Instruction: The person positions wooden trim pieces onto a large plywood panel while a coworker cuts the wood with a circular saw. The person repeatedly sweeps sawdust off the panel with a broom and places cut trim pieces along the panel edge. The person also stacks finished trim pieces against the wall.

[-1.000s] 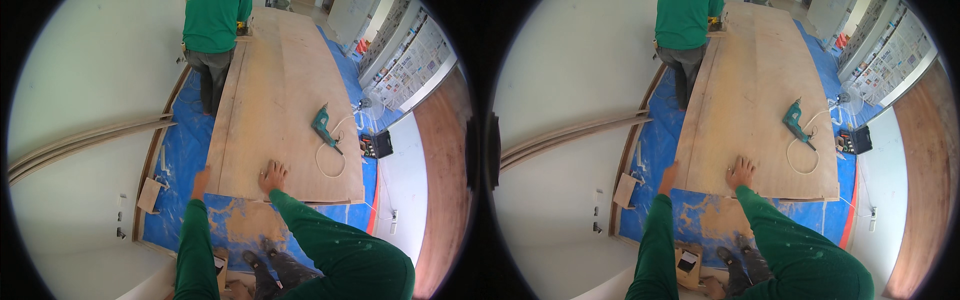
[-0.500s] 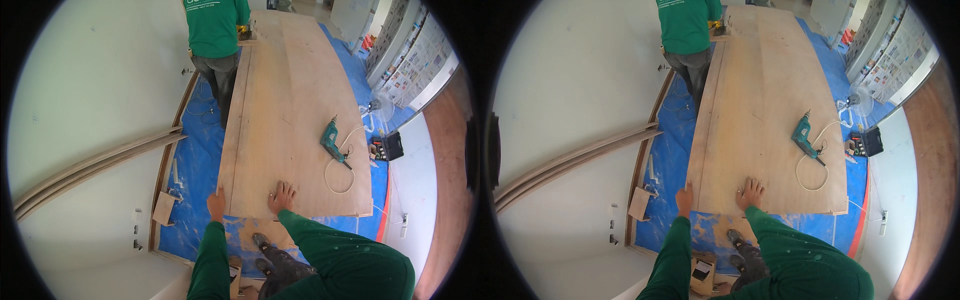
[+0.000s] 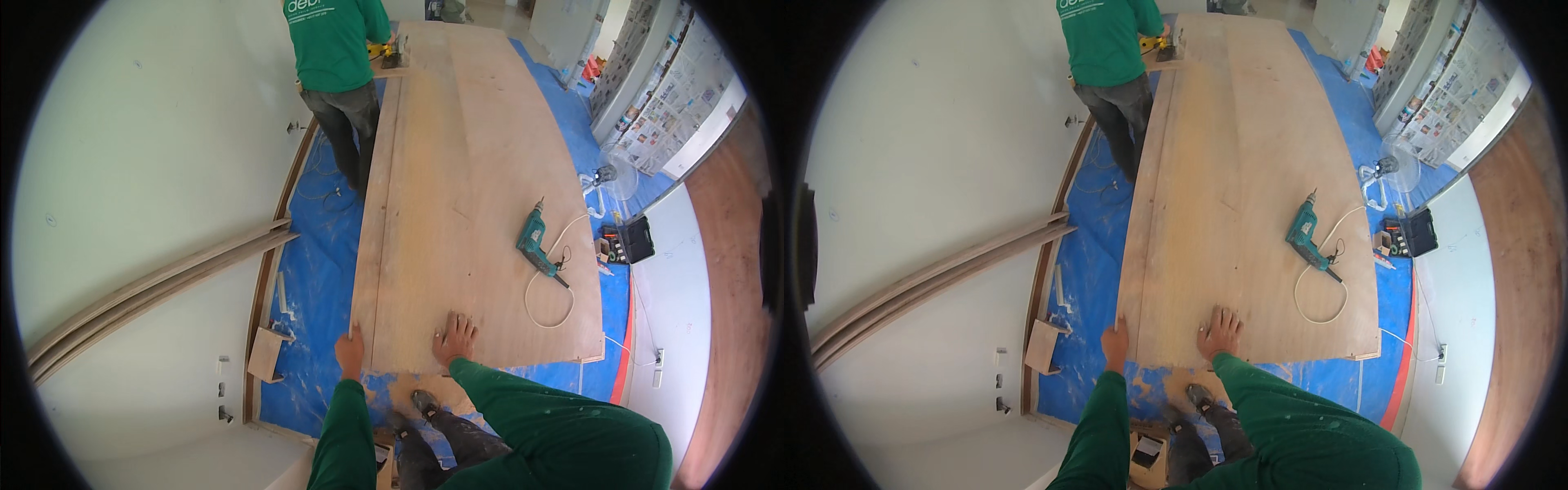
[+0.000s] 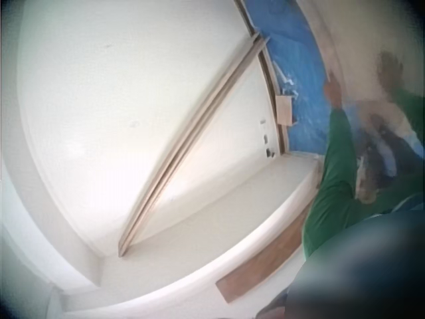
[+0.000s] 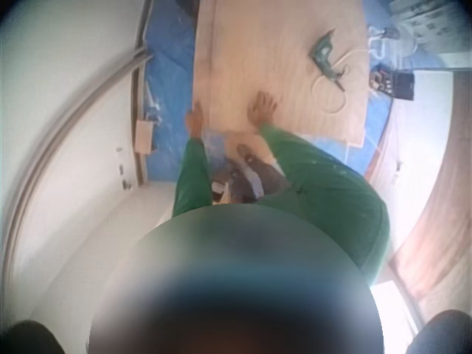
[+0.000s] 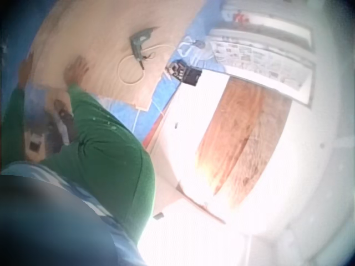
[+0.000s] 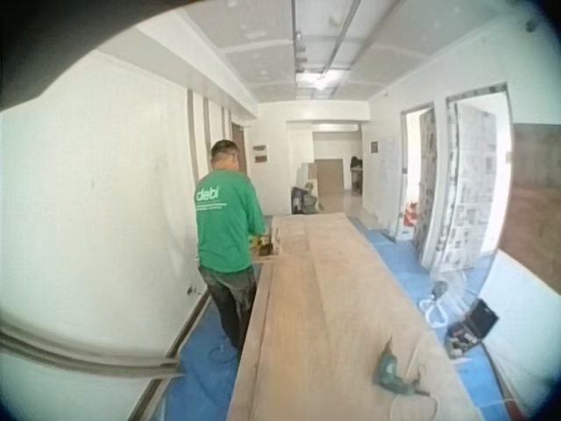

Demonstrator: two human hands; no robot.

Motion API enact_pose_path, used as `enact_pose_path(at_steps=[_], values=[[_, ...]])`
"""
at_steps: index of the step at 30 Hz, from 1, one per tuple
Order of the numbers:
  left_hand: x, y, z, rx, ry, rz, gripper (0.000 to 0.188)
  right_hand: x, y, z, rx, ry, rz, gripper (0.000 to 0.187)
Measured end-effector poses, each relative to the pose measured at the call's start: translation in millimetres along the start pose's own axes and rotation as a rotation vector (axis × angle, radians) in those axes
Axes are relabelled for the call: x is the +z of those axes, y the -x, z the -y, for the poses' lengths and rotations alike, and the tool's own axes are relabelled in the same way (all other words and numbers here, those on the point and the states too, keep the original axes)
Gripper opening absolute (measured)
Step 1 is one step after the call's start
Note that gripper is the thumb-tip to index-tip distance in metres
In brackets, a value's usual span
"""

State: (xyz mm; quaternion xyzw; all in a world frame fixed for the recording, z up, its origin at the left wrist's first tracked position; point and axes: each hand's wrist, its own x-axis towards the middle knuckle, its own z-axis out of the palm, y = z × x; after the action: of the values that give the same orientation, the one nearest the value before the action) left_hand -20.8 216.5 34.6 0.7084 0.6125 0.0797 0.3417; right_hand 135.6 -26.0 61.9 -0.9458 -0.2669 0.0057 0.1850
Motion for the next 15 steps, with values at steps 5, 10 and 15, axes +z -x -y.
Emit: enact_pose_path(at_steps=[5,10,15], values=[[1.6,-5.0,4.3,-0.039,0.001,0.026,0.078,0.7,-0.4,2.6,0.011,0.015,-0.018,0.065],[-3.0,-2.5,3.7,-0.034,0.045,0.023,0.076,3.6,-0.8,3.2,-0.011,0.03,-0.063,0.067],[-2.2,-2.4,3.5,-0.019,0.047,0.001,0.076,7.6,-1.4,3.1,-0.017,-0.007,-0.069,0.068]])
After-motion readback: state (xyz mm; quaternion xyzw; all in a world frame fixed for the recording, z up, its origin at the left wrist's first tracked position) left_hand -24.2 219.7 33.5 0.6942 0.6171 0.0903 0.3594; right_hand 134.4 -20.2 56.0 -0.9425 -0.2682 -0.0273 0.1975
